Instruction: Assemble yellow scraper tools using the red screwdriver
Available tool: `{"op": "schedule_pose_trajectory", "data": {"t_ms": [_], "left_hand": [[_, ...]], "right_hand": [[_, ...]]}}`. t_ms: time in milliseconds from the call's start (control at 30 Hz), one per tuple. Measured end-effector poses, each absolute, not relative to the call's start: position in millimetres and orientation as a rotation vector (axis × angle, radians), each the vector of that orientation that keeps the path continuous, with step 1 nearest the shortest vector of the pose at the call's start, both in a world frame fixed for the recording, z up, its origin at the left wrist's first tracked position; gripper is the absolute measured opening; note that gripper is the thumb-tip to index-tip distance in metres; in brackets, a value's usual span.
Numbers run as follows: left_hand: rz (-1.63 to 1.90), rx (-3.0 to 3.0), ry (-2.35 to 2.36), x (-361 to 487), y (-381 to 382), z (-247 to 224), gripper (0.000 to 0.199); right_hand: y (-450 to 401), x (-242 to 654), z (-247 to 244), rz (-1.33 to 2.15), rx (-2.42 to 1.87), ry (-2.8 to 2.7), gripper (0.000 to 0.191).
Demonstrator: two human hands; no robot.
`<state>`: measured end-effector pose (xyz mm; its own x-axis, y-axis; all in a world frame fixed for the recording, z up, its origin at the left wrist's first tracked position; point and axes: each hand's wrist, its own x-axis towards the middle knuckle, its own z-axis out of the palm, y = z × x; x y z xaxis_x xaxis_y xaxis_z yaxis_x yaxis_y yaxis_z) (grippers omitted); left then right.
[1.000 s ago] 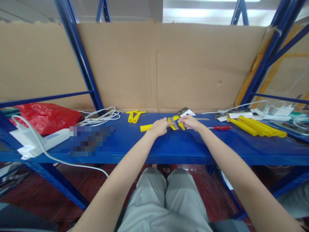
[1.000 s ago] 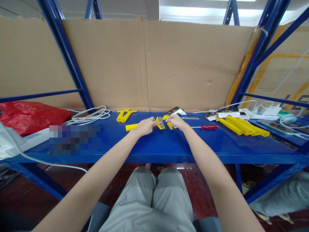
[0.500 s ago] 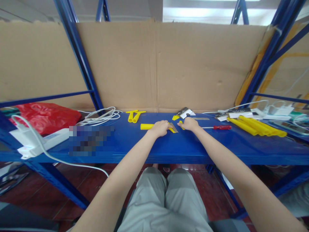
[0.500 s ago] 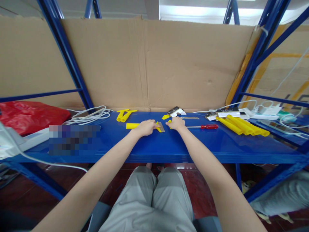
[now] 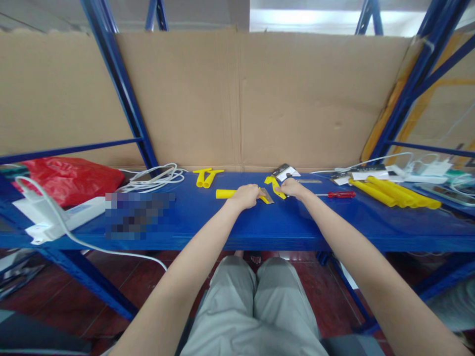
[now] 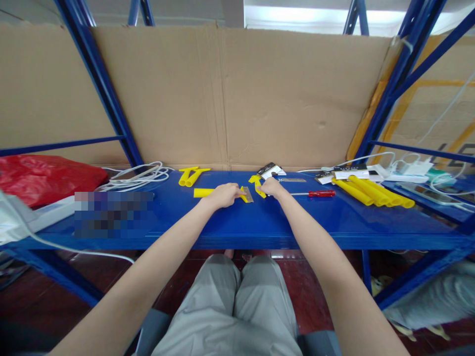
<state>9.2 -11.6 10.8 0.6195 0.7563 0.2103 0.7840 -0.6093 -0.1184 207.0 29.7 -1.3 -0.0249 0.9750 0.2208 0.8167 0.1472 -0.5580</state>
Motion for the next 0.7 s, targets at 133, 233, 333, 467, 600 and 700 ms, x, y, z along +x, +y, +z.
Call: {"op": "schedule_pose_trajectory", "data": {"t_ms": [133, 233, 333, 467, 600, 700], "left_hand": [[-0.191, -2.633, -1.281, 9.5, -12.2, 11.5, 0.041], [-0.184, -2.635, -1.280, 9.6, -12.1, 11.8, 0.041], [-0.179, -2.641, -1.281, 9.6, -11.8, 11.9, 0.041], [-0.188, -2.643, -1.273, 9.3, -11.6, 11.7, 0.041], [-0.204, -2.642, -1.245, 8.6, -11.1, 10.7, 0.040], [-0.225, -2.645, -1.227, 7.9, -9.9, 9.3, 0.041]], "right_hand": [[19.9, 200.1, 6.1, 0.391, -1.765, -1.857, 0.036], [17.1, 198.0, 9.0, 0.411, -1.754, -1.817, 0.031], [17.9, 197.9, 8.7, 0.443, -1.721, -1.758, 0.019], [21.1, 198.9, 6.0, 0.457, -1.676, -1.719, 0.012], [22.4, 199.3, 5.3, 0.483, -1.653, -1.683, 0.010], [21.2, 198.5, 7.0, 0.507, -1.667, -1.647, 0.009]]}}
